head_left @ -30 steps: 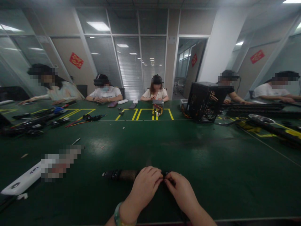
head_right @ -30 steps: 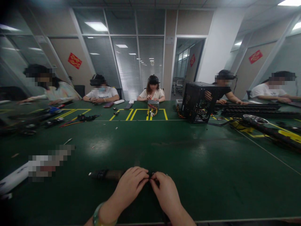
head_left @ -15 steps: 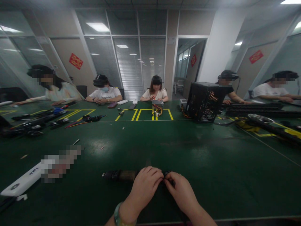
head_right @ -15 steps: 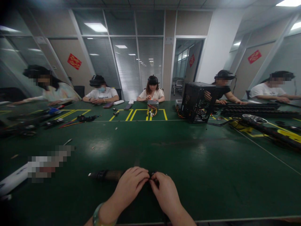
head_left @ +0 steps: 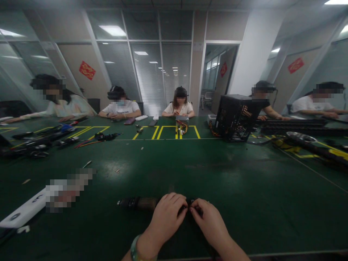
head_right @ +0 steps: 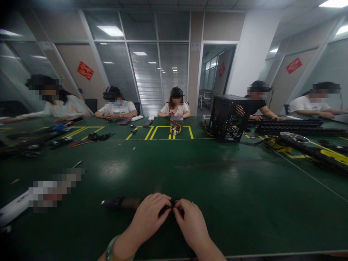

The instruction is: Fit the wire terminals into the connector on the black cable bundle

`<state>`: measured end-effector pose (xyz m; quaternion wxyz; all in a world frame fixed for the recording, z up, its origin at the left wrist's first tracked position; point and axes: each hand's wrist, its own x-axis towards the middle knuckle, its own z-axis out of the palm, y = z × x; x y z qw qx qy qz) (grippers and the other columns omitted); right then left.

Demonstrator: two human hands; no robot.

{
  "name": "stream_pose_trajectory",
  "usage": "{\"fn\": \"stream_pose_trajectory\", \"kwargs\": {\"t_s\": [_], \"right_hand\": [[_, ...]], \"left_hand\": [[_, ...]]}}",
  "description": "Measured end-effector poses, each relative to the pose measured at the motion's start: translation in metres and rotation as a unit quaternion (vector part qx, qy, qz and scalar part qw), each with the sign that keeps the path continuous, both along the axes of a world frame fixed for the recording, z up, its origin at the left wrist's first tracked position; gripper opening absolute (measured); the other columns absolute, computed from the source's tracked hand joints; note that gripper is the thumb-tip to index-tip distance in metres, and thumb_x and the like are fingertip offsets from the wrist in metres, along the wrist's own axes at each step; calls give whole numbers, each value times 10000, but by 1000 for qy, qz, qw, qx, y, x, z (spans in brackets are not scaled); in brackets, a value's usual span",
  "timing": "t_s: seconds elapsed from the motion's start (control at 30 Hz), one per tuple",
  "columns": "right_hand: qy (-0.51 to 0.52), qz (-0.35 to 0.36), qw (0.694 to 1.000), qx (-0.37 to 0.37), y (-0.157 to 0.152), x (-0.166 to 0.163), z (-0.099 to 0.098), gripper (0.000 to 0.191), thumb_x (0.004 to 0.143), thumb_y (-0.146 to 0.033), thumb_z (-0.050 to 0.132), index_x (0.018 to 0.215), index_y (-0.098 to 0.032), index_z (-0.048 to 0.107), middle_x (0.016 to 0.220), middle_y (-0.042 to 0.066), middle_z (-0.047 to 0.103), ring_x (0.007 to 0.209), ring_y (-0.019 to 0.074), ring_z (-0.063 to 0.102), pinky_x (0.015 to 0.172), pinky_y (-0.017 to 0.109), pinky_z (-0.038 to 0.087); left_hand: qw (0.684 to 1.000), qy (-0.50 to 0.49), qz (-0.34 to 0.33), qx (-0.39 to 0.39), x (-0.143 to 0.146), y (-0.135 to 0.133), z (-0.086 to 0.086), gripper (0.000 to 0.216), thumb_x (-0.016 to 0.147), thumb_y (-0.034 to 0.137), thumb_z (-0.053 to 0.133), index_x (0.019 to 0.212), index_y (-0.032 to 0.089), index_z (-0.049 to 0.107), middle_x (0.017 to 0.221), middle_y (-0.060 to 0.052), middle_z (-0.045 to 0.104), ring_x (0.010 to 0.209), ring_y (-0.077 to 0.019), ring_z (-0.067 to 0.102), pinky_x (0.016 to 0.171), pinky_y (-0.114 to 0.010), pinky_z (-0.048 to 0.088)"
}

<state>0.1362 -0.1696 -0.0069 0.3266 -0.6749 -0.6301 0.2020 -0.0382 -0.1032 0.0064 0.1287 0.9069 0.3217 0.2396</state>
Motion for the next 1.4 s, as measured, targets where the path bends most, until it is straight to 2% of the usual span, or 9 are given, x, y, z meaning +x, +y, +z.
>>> {"fn": "stream_pose_trajectory", "kwargs": {"t_s": [0.43, 1.07, 1.4], "right_hand": [[-10, 0, 1000, -13, 1, -2, 2, 121, 884, -213, 518, 837, -235, 626, 822, -11, 661, 760, 175, 601, 683, 261, 394], [-17, 1, 1000, 0, 0, -2, 1, 123, 886, -192, 526, 830, -236, 626, 820, -23, 661, 762, 165, 603, 708, 257, 393], [-33, 6, 999, -16, -1, -4, 10, 98, 862, -203, 548, 829, -235, 634, 795, -24, 658, 728, 161, 601, 712, 266, 393]], "left_hand": [[1000, 21, -10, 6, -1, 3, -2, 106, 916, 214, 570, 1011, 248, 603, 1031, -9, 643, 968, -198, 563, 852, -342, 412], [1000, 21, -11, 10, -1, 2, 0, 84, 917, 188, 556, 938, 244, 615, 1037, 3, 641, 982, -188, 554, 873, -347, 406], [1000, 17, -9, 13, 0, 1, 2, 93, 925, 190, 532, 942, 235, 611, 1012, -11, 646, 960, -191, 565, 855, -343, 415]]}}
